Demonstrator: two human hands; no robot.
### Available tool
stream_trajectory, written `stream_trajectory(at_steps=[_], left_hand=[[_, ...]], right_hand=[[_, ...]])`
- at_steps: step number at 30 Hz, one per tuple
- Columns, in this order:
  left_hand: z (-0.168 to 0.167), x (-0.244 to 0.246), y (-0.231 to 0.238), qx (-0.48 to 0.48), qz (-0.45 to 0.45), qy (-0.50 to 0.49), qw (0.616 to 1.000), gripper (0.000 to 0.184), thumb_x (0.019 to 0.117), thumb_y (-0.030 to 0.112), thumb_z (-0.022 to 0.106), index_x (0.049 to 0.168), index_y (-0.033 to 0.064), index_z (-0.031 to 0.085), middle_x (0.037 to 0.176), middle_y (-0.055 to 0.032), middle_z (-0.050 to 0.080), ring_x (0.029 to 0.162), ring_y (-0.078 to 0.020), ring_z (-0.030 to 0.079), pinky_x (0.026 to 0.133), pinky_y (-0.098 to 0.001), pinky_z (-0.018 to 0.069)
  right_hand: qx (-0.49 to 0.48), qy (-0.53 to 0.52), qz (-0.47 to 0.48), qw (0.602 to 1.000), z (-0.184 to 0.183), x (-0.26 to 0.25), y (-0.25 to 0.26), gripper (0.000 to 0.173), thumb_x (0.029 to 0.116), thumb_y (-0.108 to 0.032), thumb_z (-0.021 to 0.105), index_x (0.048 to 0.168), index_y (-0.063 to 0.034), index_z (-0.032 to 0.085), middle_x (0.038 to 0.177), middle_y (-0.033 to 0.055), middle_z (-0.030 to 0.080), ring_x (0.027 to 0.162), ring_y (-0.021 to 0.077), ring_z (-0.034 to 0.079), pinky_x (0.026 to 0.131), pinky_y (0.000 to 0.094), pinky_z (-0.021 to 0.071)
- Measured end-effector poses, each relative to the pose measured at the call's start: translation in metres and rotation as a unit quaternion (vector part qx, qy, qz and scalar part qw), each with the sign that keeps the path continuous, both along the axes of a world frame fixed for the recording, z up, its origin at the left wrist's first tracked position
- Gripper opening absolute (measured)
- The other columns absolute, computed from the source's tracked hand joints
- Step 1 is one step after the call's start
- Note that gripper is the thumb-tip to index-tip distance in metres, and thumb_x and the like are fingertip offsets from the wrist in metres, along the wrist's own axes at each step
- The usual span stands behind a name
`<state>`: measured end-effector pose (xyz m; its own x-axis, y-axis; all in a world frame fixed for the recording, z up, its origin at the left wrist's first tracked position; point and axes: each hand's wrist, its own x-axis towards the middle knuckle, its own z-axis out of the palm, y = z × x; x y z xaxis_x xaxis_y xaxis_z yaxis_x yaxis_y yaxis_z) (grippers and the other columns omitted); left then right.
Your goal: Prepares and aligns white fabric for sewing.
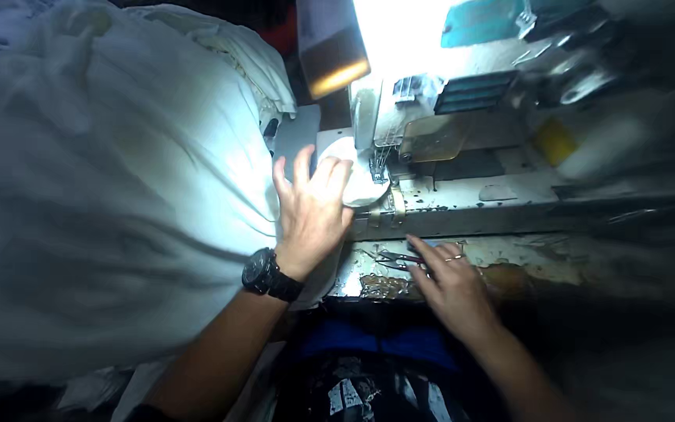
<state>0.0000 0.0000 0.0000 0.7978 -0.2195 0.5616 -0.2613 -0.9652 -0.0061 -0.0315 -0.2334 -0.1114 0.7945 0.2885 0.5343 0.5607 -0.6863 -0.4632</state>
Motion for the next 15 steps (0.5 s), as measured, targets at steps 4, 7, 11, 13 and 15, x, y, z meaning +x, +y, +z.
stream_trajectory(at_steps=[4, 7, 11, 13, 15], left_hand=[[0.016, 0.053, 0.001, 0.043, 0.018, 0.055, 0.997, 0.015, 0.0840, 0.010, 0.072, 0.097, 0.0117, 0.078, 0.102, -0.0073, 0.075, 0.126, -0.0405, 0.057, 0.114, -0.0727, 0.0203], [0.020, 0.109, 0.021, 0.030, 0.120, 0.073, 0.990, 0.027, 0.0865, 0.025, 0.073, 0.111, 0.0135, 0.076, 0.119, -0.0122, 0.073, 0.132, -0.0404, 0.054, 0.117, -0.0691, 0.0191], [0.018, 0.103, 0.057, -0.030, 0.158, -0.033, 0.986, 0.027, 0.0902, 0.016, 0.065, 0.115, 0.0095, 0.075, 0.123, -0.0177, 0.069, 0.131, -0.0410, 0.053, 0.116, -0.0663, 0.0220], [0.007, 0.057, 0.068, -0.021, 0.062, -0.184, 0.981, 0.015, 0.0916, 0.011, 0.061, 0.100, 0.0044, 0.071, 0.105, -0.0194, 0.068, 0.113, -0.0423, 0.058, 0.106, -0.0622, 0.0316], [-0.008, 0.017, 0.074, -0.011, 0.001, -0.267, 0.964, 0.013, 0.0947, 0.014, 0.059, 0.090, 0.0057, 0.068, 0.096, -0.0154, 0.064, 0.106, -0.0365, 0.058, 0.105, -0.0549, 0.0342]], right_hand=[[-0.095, 0.008, 0.017, 0.995, -0.016, 0.003, 0.013, 0.047, 0.0915, -0.018, 0.054, 0.137, -0.0116, 0.067, 0.104, 0.0199, 0.069, 0.102, 0.0448, 0.064, 0.091, 0.0620, 0.0467], [-0.041, -0.017, 0.072, 0.996, -0.025, 0.009, 0.004, 0.038, 0.0943, -0.014, 0.050, 0.120, -0.0164, 0.077, 0.088, 0.0137, 0.065, 0.089, 0.0359, 0.062, 0.087, 0.0550, 0.0446], [0.073, -0.074, 0.047, 0.993, -0.007, 0.011, -0.003, 0.042, 0.1100, -0.028, 0.043, 0.133, -0.0019, 0.066, 0.091, 0.0200, 0.071, 0.070, 0.0252, 0.067, 0.063, 0.0341, 0.0544], [0.064, -0.062, 0.049, 0.995, 0.022, 0.008, -0.004, 0.065, 0.1107, -0.051, 0.028, 0.143, -0.0030, 0.058, 0.096, 0.0219, 0.070, 0.072, 0.0253, 0.066, 0.062, 0.0352, 0.0518], [0.042, -0.084, 0.044, 0.995, 0.051, 0.010, 0.004, 0.063, 0.1103, -0.051, 0.029, 0.141, -0.0074, 0.063, 0.081, 0.0164, 0.063, 0.058, 0.0254, 0.056, 0.049, 0.0386, 0.0418]])
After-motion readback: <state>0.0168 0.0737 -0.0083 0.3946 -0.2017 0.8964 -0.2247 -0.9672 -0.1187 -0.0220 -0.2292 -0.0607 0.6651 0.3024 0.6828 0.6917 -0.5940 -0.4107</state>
